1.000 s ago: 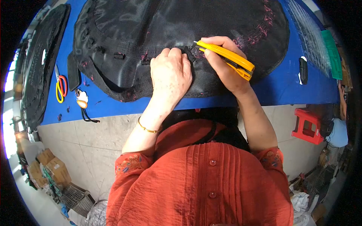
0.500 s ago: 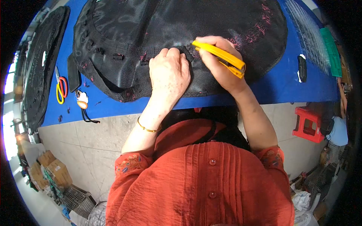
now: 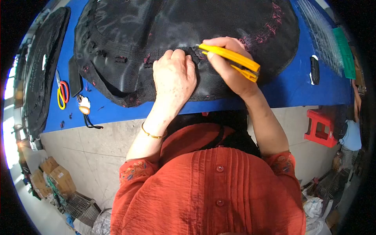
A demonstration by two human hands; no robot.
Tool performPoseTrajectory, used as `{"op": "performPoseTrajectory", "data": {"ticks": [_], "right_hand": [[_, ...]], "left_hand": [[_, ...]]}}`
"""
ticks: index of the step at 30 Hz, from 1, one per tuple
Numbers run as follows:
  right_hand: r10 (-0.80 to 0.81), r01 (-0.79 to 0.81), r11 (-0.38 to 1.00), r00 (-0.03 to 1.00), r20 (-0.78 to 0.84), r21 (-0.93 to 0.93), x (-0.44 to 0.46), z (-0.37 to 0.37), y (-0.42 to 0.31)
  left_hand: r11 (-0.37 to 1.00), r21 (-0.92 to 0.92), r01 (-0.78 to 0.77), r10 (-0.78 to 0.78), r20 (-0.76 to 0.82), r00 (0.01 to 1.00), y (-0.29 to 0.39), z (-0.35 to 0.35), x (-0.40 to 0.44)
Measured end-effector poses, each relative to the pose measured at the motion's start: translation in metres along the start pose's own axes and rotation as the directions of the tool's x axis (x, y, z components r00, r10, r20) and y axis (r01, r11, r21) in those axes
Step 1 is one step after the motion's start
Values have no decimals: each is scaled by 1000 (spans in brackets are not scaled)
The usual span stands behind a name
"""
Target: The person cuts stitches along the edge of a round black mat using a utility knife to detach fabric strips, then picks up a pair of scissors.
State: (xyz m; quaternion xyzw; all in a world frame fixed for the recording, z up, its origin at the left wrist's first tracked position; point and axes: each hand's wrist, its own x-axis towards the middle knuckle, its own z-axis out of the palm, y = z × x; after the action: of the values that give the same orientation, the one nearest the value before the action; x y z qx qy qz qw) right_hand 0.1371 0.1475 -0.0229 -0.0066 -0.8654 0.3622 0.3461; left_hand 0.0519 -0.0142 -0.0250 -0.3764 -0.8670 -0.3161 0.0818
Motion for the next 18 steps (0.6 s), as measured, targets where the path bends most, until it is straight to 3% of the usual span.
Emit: {"op": "performPoseTrajectory", "data": {"ticks": [3, 6, 9, 10, 18], "right_hand": [[-47, 46, 998, 999, -9, -48, -1, 3, 4], [67, -63, 997, 991, -112, 43, -1, 5, 4], [15, -14, 999, 1000, -23, 38, 0, 0, -2], [-73, 75, 996, 997, 29, -49, 0, -3, -3], [1, -1, 999, 1000, 2, -53, -4, -6, -1]], "left_hand": [[1000, 5, -4, 4, -3, 1000, 0, 1, 0], [1000, 6, -4, 4, -3, 1000, 0, 0, 0], [1000, 10, -3, 3, -4, 1000, 1, 0, 0], [1000, 17, 4, -4, -2, 1000, 1, 0, 0], [1000, 9, 7, -7, -3, 1000, 0, 0, 0]]}}
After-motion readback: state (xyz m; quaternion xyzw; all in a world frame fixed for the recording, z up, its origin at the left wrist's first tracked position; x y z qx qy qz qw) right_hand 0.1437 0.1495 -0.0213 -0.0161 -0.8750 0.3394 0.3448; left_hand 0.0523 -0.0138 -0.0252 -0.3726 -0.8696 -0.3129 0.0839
